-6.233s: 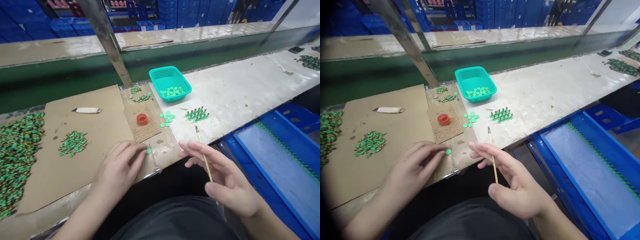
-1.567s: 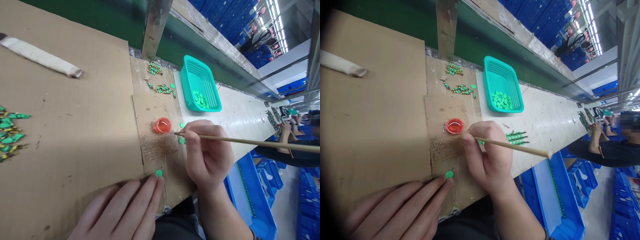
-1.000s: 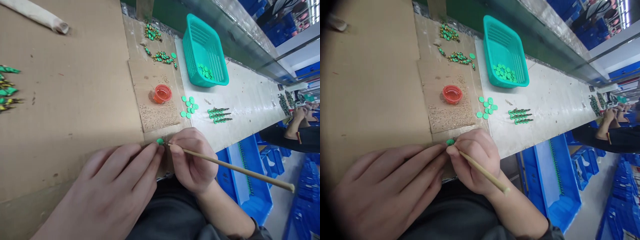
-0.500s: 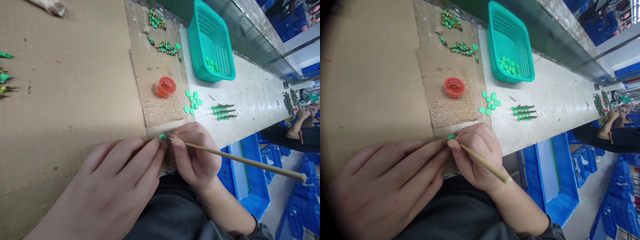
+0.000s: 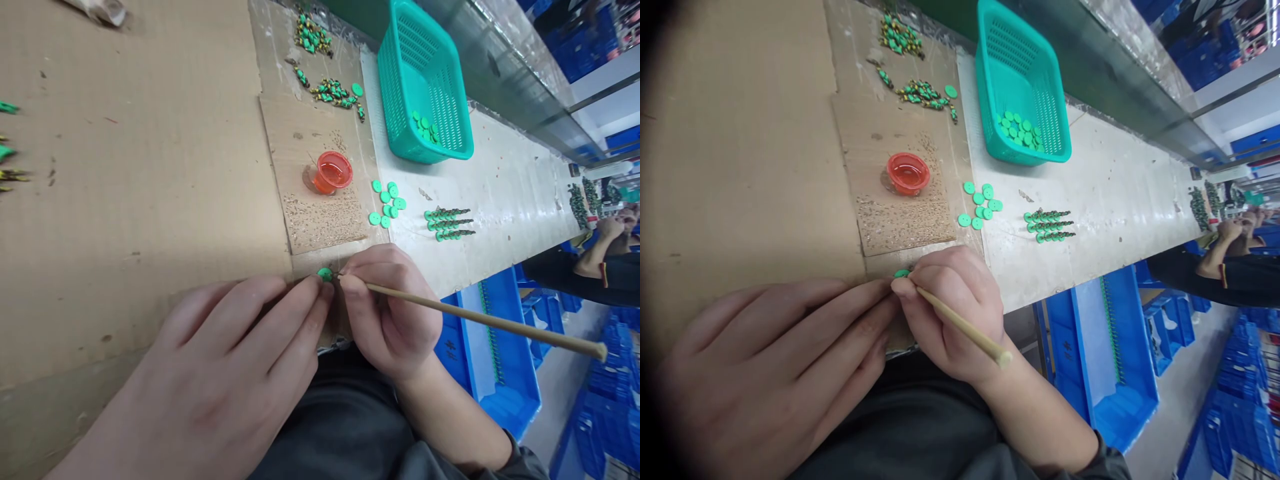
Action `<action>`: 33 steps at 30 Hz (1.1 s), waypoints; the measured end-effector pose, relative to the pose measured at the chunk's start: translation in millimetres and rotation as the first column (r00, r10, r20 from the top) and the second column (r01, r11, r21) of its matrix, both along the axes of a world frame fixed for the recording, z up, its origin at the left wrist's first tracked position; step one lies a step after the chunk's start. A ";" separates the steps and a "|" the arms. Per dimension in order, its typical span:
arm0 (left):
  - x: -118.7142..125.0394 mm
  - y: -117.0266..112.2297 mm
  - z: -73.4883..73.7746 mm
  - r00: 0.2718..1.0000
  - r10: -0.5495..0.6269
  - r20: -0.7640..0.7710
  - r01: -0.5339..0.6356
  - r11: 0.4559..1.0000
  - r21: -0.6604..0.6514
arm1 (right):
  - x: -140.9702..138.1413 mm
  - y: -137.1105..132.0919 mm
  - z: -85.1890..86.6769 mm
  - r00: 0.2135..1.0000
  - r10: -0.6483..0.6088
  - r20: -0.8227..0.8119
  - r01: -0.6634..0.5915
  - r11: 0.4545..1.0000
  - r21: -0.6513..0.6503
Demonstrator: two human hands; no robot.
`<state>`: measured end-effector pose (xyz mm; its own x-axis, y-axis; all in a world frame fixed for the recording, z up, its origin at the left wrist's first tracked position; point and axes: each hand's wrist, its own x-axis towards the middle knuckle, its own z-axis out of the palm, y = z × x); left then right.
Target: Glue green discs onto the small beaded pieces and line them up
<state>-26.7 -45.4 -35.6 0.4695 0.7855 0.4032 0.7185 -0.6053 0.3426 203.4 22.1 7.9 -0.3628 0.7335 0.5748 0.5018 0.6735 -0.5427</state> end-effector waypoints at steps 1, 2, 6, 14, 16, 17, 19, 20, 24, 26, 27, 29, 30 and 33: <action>-0.1 -0.6 -0.6 1.000 0.002 0.002 -0.002 1.000 -0.009 | -0.2 0.0 -0.4 1.000 -0.002 -0.007 0.002 1.000 -0.001; -0.4 -1.2 -1.1 1.000 0.002 0.002 -0.002 1.000 -0.018 | -0.3 0.0 -1.4 1.000 -0.004 -0.018 0.004 1.000 -0.001; -1.3 -2.4 -1.2 1.000 0.006 -0.009 -0.006 1.000 -0.012 | 0.0 0.5 -6.4 0.993 -0.011 -0.119 0.012 1.000 0.010; 2.3 -0.6 -4.0 1.000 -0.012 0.016 0.012 1.000 0.026 | -9.2 51.0 16.0 0.966 -0.135 -0.220 0.154 0.986 0.070; 2.4 0.0 -6.1 0.999 -0.016 0.030 0.015 0.999 0.030 | -13.0 72.3 20.5 0.976 -0.145 -0.165 0.165 0.980 0.111; 2.4 0.7 -6.9 0.999 -0.017 0.036 0.016 0.999 0.032 | -14.6 81.8 21.2 0.981 -0.140 -0.132 0.158 0.978 0.134; 2.6 2.3 -7.5 0.998 -0.023 0.050 0.021 0.999 0.047 | -16.9 96.3 19.8 0.989 -0.126 -0.077 0.137 0.978 0.159; 2.9 3.2 -7.4 0.998 -0.024 0.051 0.021 0.998 0.052 | -17.5 100.9 18.2 0.991 -0.117 -0.056 0.125 0.979 0.162; 4.8 5.2 -7.4 0.998 -0.011 0.062 0.007 0.998 0.069 | -17.4 106.7 11.7 0.995 -0.104 -0.008 0.104 0.978 0.184; 5.5 5.2 -8.8 0.997 -0.009 0.079 0.003 0.997 0.073 | -16.9 106.7 10.2 0.995 -0.103 0.008 0.100 0.976 0.192; 5.7 5.1 -9.7 0.996 -0.008 0.087 0.002 0.997 0.075 | -16.7 106.8 9.9 0.995 -0.099 0.012 0.095 0.976 0.194; 5.7 4.7 -11.3 0.995 -0.009 0.097 0.003 0.998 0.063 | -16.9 107.4 9.4 0.996 -0.092 0.009 0.089 0.976 0.197; 5.5 4.5 -11.8 0.995 -0.011 0.101 0.006 0.998 0.056 | -17.1 107.8 9.1 0.996 -0.092 0.006 0.089 0.976 0.197; 5.0 4.2 -11.6 0.994 -0.011 0.109 0.006 0.999 0.047 | -17.3 108.3 7.9 0.994 -0.111 0.002 0.109 0.977 0.183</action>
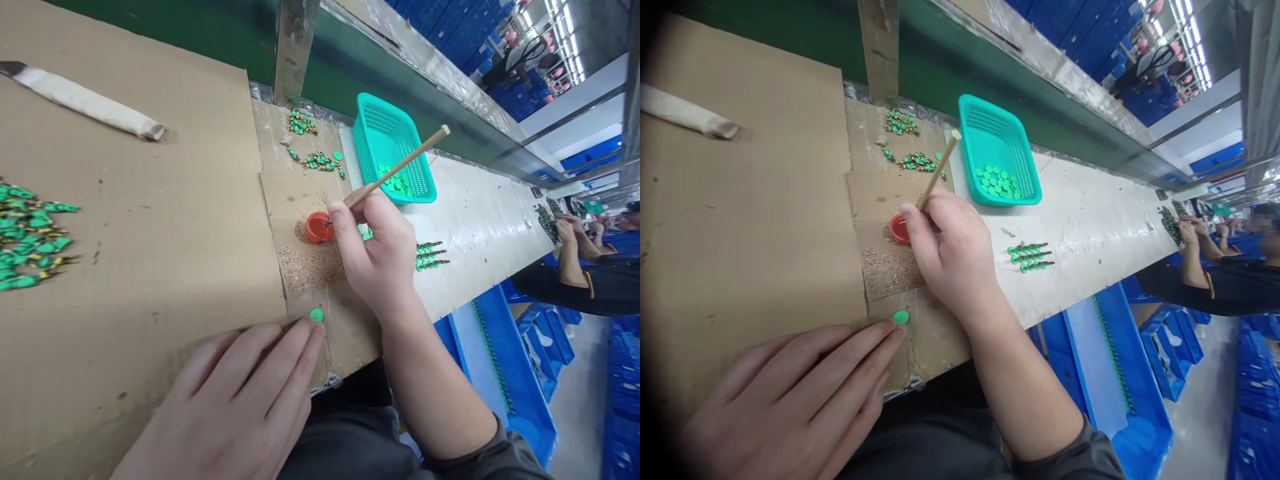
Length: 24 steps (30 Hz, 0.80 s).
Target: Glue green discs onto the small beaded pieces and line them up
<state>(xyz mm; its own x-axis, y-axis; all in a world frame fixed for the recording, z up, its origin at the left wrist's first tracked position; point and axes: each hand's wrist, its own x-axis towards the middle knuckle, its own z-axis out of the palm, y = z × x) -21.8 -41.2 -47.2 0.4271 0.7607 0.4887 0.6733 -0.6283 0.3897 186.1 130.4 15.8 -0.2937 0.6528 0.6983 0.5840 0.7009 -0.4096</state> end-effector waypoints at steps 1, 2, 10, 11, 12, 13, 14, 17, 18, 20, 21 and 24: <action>-0.2 0.0 0.4 1.000 0.000 -0.002 0.000 1.000 0.002 | 0.2 -0.1 -0.4 1.000 -0.005 -0.001 0.005 1.000 -0.011; -0.4 0.0 0.8 1.000 -0.001 -0.005 0.001 1.000 0.008 | 0.4 -0.2 -0.8 1.000 -0.005 -0.004 0.005 1.000 -0.021; -2.8 -2.4 2.7 0.999 0.009 -0.042 -0.010 1.000 -0.006 | 0.0 -2.2 2.6 1.000 -0.011 -0.017 0.012 1.000 0.019; -2.9 -2.7 3.0 0.999 0.007 -0.050 -0.007 1.000 -0.009 | 0.1 -5.5 4.1 0.999 -0.020 -0.030 0.021 0.999 0.030; -3.0 -3.0 3.2 0.998 0.007 -0.057 -0.008 1.000 -0.014 | 0.5 -10.5 5.5 0.998 -0.027 -0.050 0.029 0.999 0.033; -2.9 -3.2 3.4 0.998 0.010 -0.064 -0.011 1.000 -0.019 | 1.5 -17.3 6.7 0.997 -0.027 -0.072 0.028 0.999 0.023; -2.8 -3.5 3.6 0.997 0.012 -0.070 -0.014 1.000 -0.027 | 3.1 -25.8 7.3 0.995 -0.021 -0.099 0.021 1.000 0.005; -2.3 -4.5 3.5 0.997 0.024 -0.076 -0.027 0.999 -0.040 | 10.2 -57.0 4.9 0.985 0.029 -0.168 -0.041 0.997 -0.065; -2.3 -4.8 3.6 0.997 0.022 -0.075 -0.025 0.999 -0.041 | 12.7 -67.3 2.9 0.983 0.054 -0.177 -0.069 0.994 -0.081; -2.4 -5.3 4.4 0.997 0.021 -0.074 -0.024 0.999 -0.042 | 16.6 -84.1 -1.9 0.977 0.095 -0.189 -0.112 0.990 -0.082; -2.7 -5.3 5.1 0.997 0.023 -0.076 -0.026 0.999 -0.044 | 17.7 -90.1 -4.3 0.976 0.110 -0.186 -0.127 0.989 -0.081; -3.6 -4.6 7.3 0.996 0.034 -0.087 -0.038 0.998 -0.045 | 18.6 -98.7 -9.3 0.976 0.138 -0.167 -0.154 0.984 -0.087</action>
<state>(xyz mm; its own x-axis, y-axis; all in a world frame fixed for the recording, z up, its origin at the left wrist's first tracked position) -25.3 -45.7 -40.0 0.4381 0.7974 0.4149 0.7276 -0.5856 0.3573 204.7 31.8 6.6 -0.2804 0.6792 0.6783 0.3997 0.7251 -0.5608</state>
